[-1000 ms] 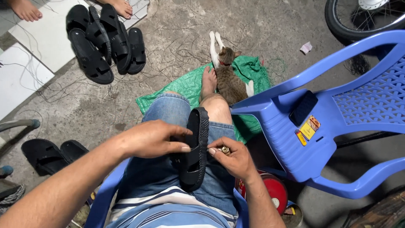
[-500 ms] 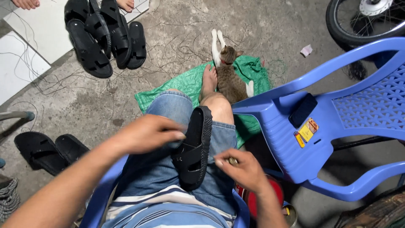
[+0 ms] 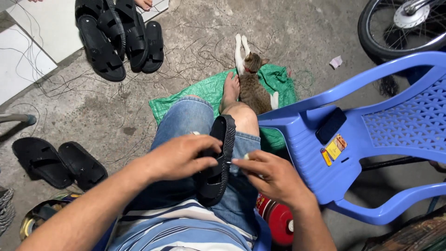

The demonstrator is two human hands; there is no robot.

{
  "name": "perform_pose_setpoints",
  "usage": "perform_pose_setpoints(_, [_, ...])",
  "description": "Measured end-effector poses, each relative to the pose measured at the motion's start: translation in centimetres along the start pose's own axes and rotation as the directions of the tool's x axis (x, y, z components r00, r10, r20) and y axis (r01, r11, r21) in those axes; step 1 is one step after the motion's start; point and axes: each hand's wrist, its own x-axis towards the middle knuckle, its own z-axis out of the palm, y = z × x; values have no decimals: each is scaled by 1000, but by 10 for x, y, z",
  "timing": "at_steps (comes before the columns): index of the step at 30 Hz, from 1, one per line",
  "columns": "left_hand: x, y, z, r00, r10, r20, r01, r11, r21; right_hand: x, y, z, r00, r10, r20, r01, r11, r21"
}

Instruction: The person sits on a blue plastic chair and sews a black sandal using a needle and thread. They hold the sandal on their lap, repeatedly pushing the needle through the sole and pulling the thread to stitch it. A cat lies on a green mat nearby, and the person briefly touches the cat's back.

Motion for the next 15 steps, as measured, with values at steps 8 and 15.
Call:
perform_pose_setpoints(8, [6,7,17,840,-527,129,534,845,-33,8,10,14,999,-26,27,31,976,-214])
perform_pose_setpoints(15, [1,18,27,866,-492,94,501,853,-147,11,-17,13,970,242,16,-234,950,-204])
